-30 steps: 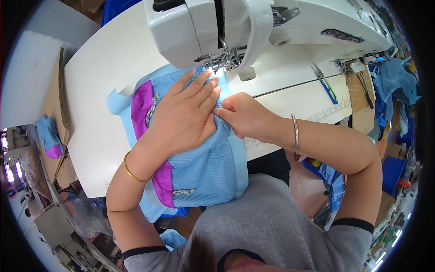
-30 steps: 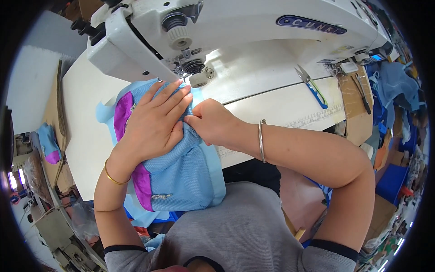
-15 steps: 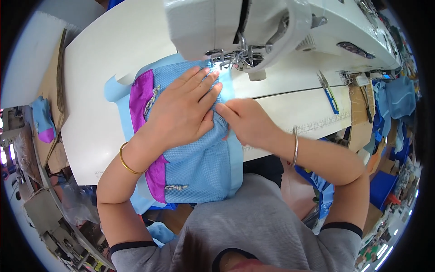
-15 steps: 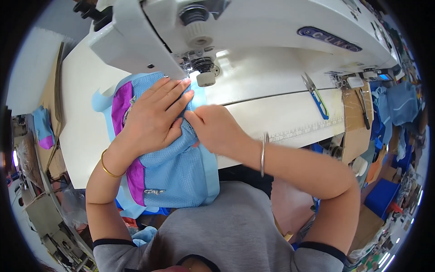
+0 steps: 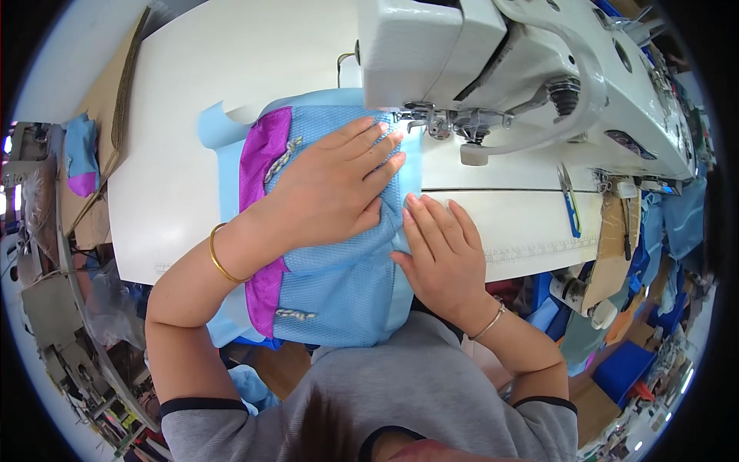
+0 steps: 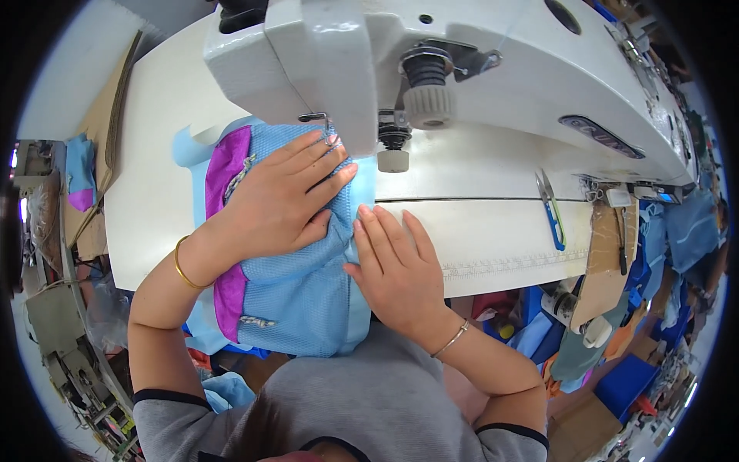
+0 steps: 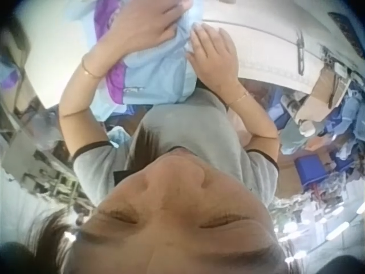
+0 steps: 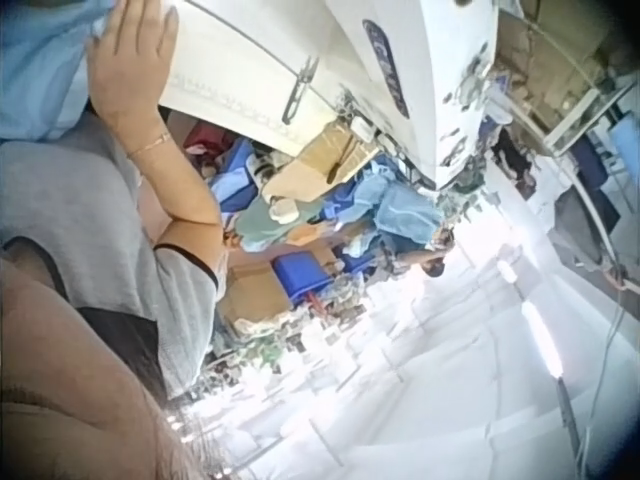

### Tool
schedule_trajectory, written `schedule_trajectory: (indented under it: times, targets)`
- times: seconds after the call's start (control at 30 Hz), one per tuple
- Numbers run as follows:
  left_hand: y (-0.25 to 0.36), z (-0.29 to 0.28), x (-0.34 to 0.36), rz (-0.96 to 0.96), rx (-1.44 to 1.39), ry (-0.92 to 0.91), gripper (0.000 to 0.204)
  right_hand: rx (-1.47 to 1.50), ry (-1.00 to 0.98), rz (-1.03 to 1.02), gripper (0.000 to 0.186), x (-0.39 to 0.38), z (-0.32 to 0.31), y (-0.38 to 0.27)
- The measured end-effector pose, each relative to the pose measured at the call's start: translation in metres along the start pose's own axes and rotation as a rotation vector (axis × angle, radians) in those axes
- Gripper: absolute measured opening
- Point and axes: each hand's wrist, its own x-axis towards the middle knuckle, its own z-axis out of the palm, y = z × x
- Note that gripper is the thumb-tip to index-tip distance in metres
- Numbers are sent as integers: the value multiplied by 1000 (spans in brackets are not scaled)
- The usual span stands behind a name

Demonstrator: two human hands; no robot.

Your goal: Sewing together fabric components for a light blue and purple bag using an industrial sewing machine.

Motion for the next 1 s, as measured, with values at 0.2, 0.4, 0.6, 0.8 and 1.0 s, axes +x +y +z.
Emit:
schedule_trajectory:
  times: [0.2,0.4,0.6,0.8,1.0]
  targets:
    - [-4,3,2,5,-30,33,49,-29,8,1,51,6,-5,8]
    - [-4,-5,7,-52,-58,-66,47,-16,-3,1,53,12,-12,14]
    - [-5,-12,10,-63,-23,-52,48,-24,15,8,52,17,-10,16]
    - [23,-31,-1,61,-196,-113,53,-18,111,20,42,4,-3,18]
    - [23,-14,-10,75,-111,-38,45,-43,106,7,41,1,-7,17]
